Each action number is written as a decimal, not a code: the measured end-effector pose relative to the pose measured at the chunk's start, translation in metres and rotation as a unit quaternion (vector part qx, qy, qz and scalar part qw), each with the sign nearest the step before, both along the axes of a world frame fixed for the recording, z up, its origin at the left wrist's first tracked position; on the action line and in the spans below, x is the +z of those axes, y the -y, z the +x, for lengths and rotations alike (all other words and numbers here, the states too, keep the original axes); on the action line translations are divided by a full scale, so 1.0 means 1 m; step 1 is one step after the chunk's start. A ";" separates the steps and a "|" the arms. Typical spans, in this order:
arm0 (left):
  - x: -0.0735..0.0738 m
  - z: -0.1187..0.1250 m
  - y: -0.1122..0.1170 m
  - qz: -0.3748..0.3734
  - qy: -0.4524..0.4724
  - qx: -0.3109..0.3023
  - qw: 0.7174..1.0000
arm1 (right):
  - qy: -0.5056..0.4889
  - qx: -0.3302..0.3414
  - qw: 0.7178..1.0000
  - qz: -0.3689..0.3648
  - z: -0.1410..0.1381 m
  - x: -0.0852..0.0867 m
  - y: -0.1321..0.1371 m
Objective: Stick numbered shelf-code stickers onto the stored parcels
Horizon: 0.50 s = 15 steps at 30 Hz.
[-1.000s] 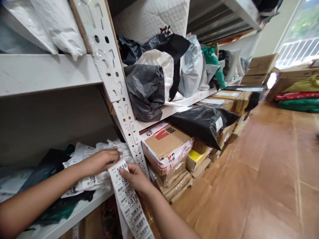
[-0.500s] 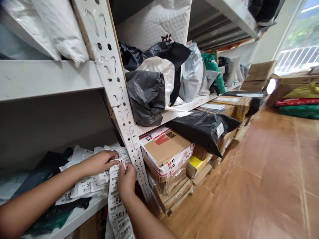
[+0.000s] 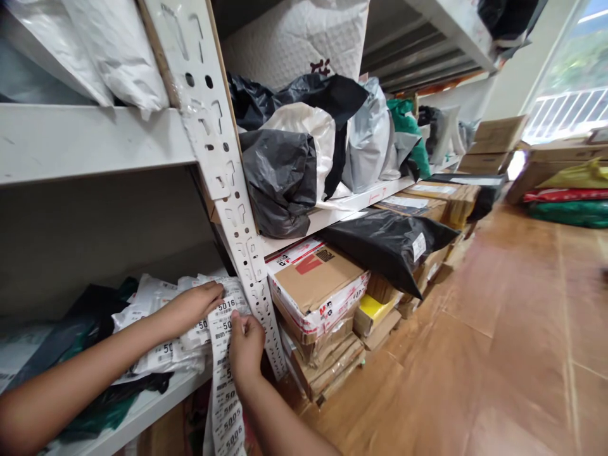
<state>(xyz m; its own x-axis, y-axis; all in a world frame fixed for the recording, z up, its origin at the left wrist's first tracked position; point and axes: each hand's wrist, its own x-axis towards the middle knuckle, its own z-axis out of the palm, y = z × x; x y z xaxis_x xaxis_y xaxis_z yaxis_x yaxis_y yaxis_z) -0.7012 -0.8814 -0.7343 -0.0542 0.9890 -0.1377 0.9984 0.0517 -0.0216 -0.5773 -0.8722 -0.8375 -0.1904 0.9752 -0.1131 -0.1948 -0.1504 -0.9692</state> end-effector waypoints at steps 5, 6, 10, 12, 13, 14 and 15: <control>0.001 0.007 0.001 -0.011 -0.038 0.005 0.999 | 0.015 -0.016 1.000 0.008 0.004 0.000 0.002; 0.002 0.009 0.001 -0.015 -0.047 0.007 0.999 | 0.012 -0.017 1.000 0.002 0.005 0.000 0.002; 0.003 0.016 -0.001 -0.030 -0.078 0.015 0.996 | -0.013 -0.003 1.000 -0.017 0.008 -0.002 0.004; 0.003 0.019 -0.003 -0.036 -0.089 0.017 0.995 | -0.018 0.005 1.000 -0.019 0.012 -0.003 0.006; 0.002 0.020 -0.003 -0.038 -0.092 0.018 0.995 | -0.015 0.006 1.000 -0.021 0.014 -0.004 0.007; 0.002 0.020 -0.003 -0.041 -0.094 0.019 0.995 | -0.011 0.007 1.000 -0.022 0.016 -0.005 0.008; 0.002 0.020 -0.003 -0.044 -0.095 0.019 0.994 | -0.006 0.007 1.000 -0.023 0.017 -0.006 0.009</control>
<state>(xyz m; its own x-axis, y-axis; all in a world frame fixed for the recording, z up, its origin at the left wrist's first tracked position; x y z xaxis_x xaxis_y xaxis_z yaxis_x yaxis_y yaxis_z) -0.6807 -0.8782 -0.7321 -0.1241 0.9705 -0.2066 0.9732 0.0784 -0.2163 -0.5600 -0.8809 -0.8431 -0.2062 0.9663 -0.1543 -0.2048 -0.1968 -0.9588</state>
